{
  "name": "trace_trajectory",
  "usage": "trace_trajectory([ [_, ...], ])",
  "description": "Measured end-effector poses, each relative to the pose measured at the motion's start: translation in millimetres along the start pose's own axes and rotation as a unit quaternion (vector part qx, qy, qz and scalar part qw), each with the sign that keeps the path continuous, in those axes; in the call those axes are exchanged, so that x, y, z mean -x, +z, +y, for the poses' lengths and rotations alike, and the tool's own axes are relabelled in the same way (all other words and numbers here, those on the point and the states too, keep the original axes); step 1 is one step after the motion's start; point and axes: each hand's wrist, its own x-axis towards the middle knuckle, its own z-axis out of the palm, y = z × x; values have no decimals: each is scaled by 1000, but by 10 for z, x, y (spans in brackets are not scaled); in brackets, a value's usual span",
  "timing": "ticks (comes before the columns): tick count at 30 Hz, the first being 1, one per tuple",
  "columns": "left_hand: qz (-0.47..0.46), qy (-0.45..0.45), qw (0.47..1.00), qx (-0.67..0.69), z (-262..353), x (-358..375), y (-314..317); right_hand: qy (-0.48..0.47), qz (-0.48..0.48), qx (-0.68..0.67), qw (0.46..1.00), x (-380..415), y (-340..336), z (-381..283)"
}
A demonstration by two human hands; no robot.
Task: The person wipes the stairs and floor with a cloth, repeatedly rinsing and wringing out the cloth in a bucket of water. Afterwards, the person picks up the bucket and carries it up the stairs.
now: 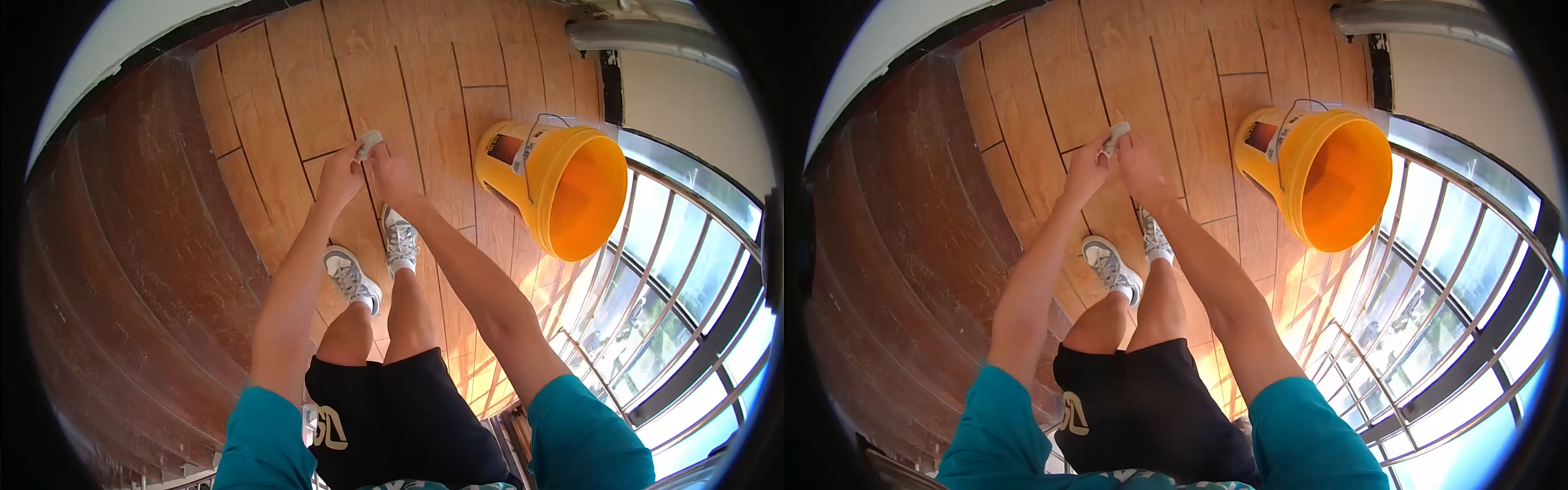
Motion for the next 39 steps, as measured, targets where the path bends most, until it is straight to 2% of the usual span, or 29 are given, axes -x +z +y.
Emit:
trace_trajectory([
  [2, 3, 38, 999, 22, 455, 361, -19, 16, 110, -122, 986, 403, -453, -268],
  [4, 22, 93, 995, 29, 1022, 684, 14, 24, 155, -127, 979, 769, -872, -367],
  [5, 17, 58, 996, 59, 1246, 793, 88, 31, 188, -134, 973, 969, -1052, -391],
  [6, 13, 69, 996, 52, 1453, 828, 167, 31, 201, -137, 969, 1118, -1251, -402],
  [8, 3, 28, 995, 101, 1831, 873, 397, 89, 204, -169, 960, 1395, -1655, -324],
  [10, 5, 72, 995, 72, 2249, 832, 662, 83, 251, -157, 952, 1524, -2043, -155],
  [13, 0, 75, 986, 146, 2770, 709, 1140, 98, 305, -151, 935, 1620, -2537, 174],
  [16, -21, 57, 992, 110, 3107, 525, 1703, 115, 307, -146, 934, 1624, -2830, 737],
  [18, -42, 92, 994, 42, 3274, 453, 2021, 124, 308, -162, 930, 1586, -2898, 1112],
  [20, -29, 103, 994, 35, 3188, 320, 2482, 160, 286, -159, 931, 1548, -2863, 1546],
  [22, -70, 80, 994, -9, 3180, 177, 2636, 188, 227, -212, 932, 1487, -2834, 1859],
  [23, -128, -7, 992, -14, 3241, 128, 2649, 187, 196, -222, 937, 1456, -2806, 2014],
  [24, -125, -10, 992, -17, 3216, 112, 2716, 186, 192, -226, 937, 1456, -2750, 2154],
  [26, -99, 29, 985, -140, 3079, 94, 2870, 168, 169, -152, 959, 1426, -2695, 2327],
  [27, -99, 30, 984, -147, 3070, 76, 2865, 226, 113, -183, 950, 1400, -2761, 2343],
  [29, -130, 32, 969, -210, 3014, 122, 2861, 221, 102, -189, 951, 1402, -2858, 2369],
  [33, -164, -19, 960, -227, 3000, 186, 2782, 216, 34, -150, 964, 1447, -2860, 2541],
  [34, -163, 32, 944, -285, 2910, 187, 2802, 216, 31, -151, 964, 1419, -2855, 2607],
  [35, -164, 85, 922, -342, 2804, 203, 2826, 165, -1, -128, 978, 1409, -2834, 2673],
  [36, -169, 84, 920, -344, 2735, 228, 2839, 116, -33, -106, 987, 1410, -2777, 2738],
  [37, -141, 144, 912, -358, 2697, 238, 2843, 117, -33, -110, 986, 1376, -2647, 2860],
  [38, -109, 201, 901, -370, 2660, 256, 2853, 125, -81, -93, 984, 1304, -2520, 2988],
  [39, -107, 195, 902, -370, 2657, 289, 2866, 130, -132, -74, 980, 1227, -2396, 3137],
])
